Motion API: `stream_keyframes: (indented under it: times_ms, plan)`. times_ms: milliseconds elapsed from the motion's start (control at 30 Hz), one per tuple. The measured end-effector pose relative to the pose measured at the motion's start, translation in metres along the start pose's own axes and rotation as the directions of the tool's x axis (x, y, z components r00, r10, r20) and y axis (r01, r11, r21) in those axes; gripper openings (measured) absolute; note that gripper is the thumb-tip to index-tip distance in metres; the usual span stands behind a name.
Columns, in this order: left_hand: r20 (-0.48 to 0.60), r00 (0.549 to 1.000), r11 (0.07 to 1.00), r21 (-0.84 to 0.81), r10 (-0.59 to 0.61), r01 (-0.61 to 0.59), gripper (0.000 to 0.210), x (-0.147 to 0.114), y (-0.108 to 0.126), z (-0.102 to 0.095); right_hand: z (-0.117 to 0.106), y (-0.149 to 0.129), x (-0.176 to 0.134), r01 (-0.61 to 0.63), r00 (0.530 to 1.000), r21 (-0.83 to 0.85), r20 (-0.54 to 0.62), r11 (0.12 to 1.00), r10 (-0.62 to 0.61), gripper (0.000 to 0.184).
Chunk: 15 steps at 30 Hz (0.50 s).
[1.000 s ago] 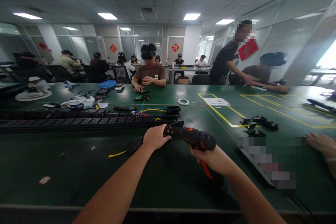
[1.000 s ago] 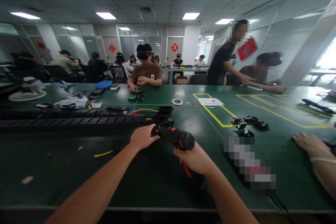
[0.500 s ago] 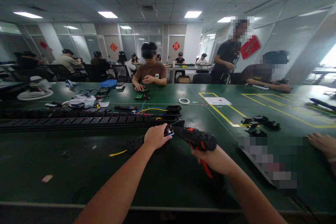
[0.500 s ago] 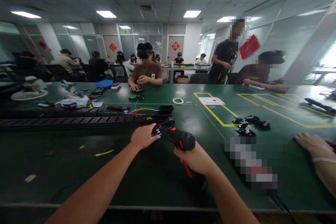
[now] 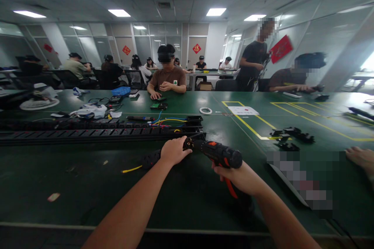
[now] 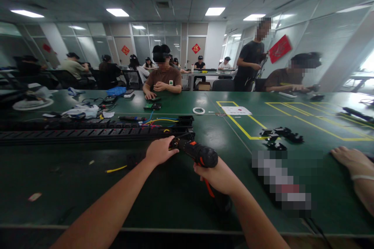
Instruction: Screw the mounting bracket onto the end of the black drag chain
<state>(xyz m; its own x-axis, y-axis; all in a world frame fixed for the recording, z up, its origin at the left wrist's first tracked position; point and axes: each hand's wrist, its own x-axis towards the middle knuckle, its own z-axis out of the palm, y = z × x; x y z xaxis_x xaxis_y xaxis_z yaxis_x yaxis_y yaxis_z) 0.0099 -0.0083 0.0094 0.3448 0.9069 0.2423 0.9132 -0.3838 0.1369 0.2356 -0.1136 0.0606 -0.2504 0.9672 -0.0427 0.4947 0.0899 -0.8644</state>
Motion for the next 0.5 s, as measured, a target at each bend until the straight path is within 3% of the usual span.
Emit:
stream_keyframes:
  times_ms: [233, 500]
  plan:
    - [-0.012, 1.0, 1.0, -0.004, 0.01, -0.01, 0.062, 0.0012, -0.0015, 0.0015, -0.0026, 0.0021, 0.002, -0.008, 1.0, 0.057, 0.002, 0.998, 0.008, 0.016]
    - [-0.007, 1.0, 1.0, -0.008, -0.006, 0.006, 0.066, 0.0012, -0.0024, 0.0021, -0.0054, 0.0036, 0.0051, -0.022, 0.999, 0.014, 0.036, 1.0, 0.022, 0.014]
